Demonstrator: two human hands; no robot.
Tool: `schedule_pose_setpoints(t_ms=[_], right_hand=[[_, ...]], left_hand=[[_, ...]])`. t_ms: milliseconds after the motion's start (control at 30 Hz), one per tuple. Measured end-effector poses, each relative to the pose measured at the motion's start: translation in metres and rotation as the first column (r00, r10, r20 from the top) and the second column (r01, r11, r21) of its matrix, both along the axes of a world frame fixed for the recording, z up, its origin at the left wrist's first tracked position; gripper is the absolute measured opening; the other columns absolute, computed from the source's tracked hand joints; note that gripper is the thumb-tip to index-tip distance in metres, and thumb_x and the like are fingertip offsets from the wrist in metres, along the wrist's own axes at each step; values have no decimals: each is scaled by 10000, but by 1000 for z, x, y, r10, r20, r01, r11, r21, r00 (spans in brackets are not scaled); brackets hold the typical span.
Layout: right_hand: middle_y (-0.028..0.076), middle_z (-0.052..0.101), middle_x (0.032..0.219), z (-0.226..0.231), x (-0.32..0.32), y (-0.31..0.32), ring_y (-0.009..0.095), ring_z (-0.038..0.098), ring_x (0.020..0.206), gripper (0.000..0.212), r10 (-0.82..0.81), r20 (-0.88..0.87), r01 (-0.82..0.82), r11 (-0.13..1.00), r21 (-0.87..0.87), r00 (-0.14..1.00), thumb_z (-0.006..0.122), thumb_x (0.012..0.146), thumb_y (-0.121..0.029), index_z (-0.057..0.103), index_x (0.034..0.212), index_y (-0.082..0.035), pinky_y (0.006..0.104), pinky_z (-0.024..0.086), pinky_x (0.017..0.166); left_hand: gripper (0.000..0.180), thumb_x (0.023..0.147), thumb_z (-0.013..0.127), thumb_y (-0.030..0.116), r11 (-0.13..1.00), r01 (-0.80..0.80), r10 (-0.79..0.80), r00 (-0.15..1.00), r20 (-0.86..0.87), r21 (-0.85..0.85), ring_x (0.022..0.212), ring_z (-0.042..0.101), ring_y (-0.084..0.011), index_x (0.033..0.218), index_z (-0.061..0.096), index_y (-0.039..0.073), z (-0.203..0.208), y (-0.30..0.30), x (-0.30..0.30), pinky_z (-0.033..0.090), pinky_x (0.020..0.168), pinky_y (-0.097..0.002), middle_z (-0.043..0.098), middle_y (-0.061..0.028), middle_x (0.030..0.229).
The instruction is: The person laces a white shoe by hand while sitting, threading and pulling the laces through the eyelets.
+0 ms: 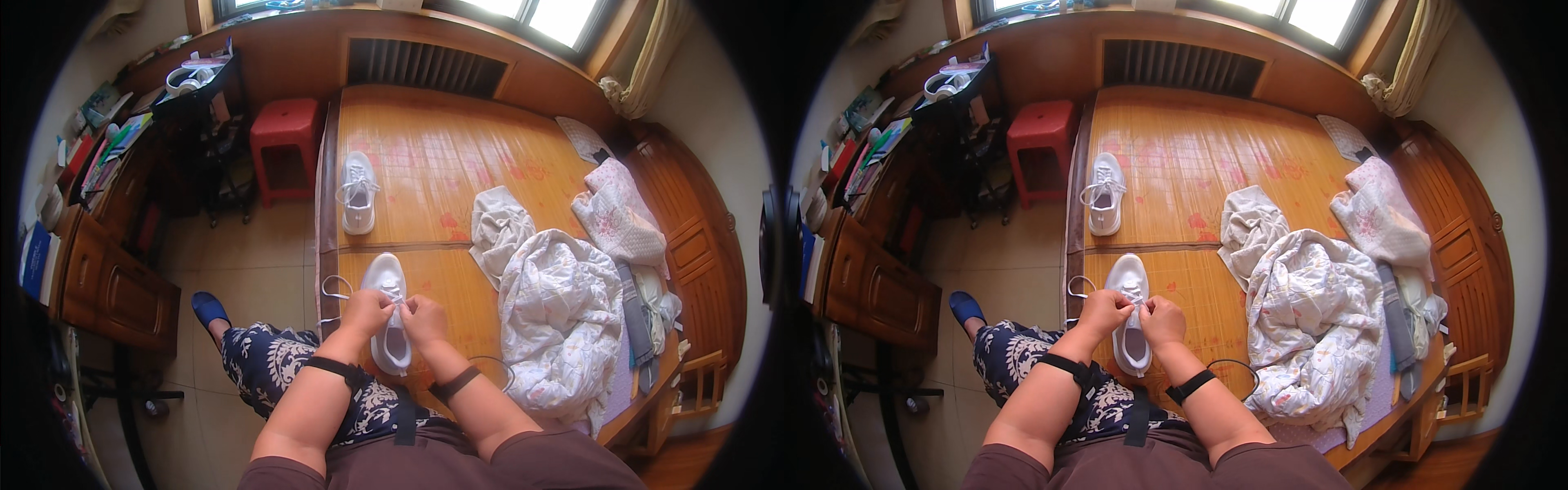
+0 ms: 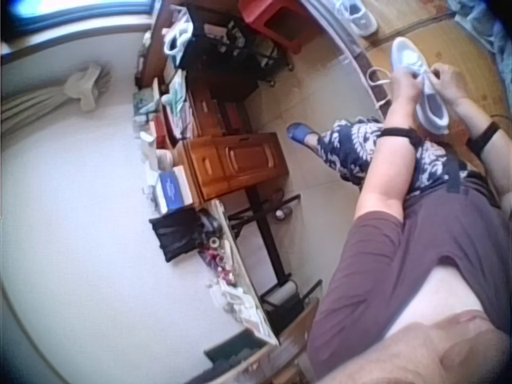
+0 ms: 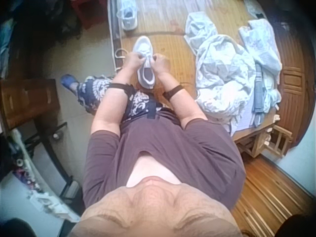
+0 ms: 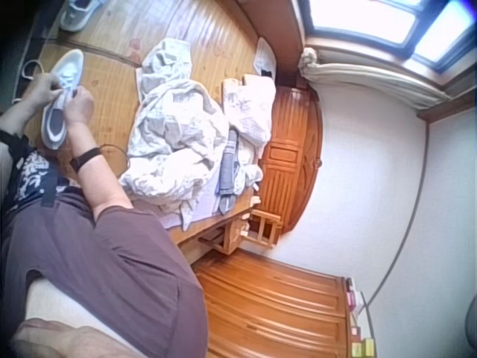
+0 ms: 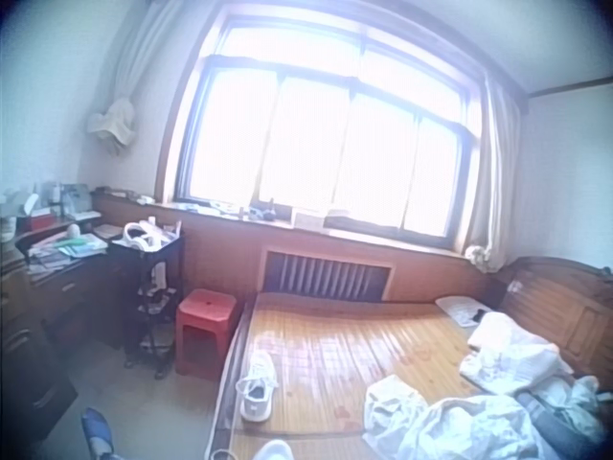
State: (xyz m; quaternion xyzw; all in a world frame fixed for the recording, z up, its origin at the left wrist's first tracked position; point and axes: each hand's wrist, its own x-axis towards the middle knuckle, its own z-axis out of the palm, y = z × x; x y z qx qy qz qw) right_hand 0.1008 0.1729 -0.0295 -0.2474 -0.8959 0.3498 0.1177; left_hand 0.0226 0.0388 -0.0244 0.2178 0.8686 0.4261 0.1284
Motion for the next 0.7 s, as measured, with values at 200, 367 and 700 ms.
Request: schedule_pose_setpoints(t_ms=[200, 367, 700], right_hand=[[132, 699, 783, -2, -3, 3, 294, 682, 721, 181, -9, -19, 7, 997, -73, 1000, 706, 780, -246, 717, 826, -71, 393, 534, 669], [126, 699, 773, -2, -4, 7, 278, 682, 704, 189, 14, 7, -14, 997, -80, 1000, 713, 783, -259, 717, 823, -75, 385, 533, 656], [112, 699, 762, 2, 3, 5, 245, 685, 685, 160, 68, -123, -82, 990, -116, 990, 713, 789, -221, 707, 809, -62, 350, 536, 643]], left_hand=[[160, 727, 752, 200, 998, 26, -29, 998, -49, -64, 707, 696, -255, 806, 747, 60, 0, 7, 2, 546, 668, -343, 701, -142, 763], [175, 718, 750, 208, 998, -15, 13, 999, -36, -54, 708, 693, -266, 803, 745, 55, -6, 9, 1, 547, 680, -348, 699, -147, 762], [186, 719, 748, 214, 999, 29, -30, 999, -28, -42, 708, 695, -267, 800, 741, 46, -8, 7, -1, 548, 676, -353, 698, -152, 760]])
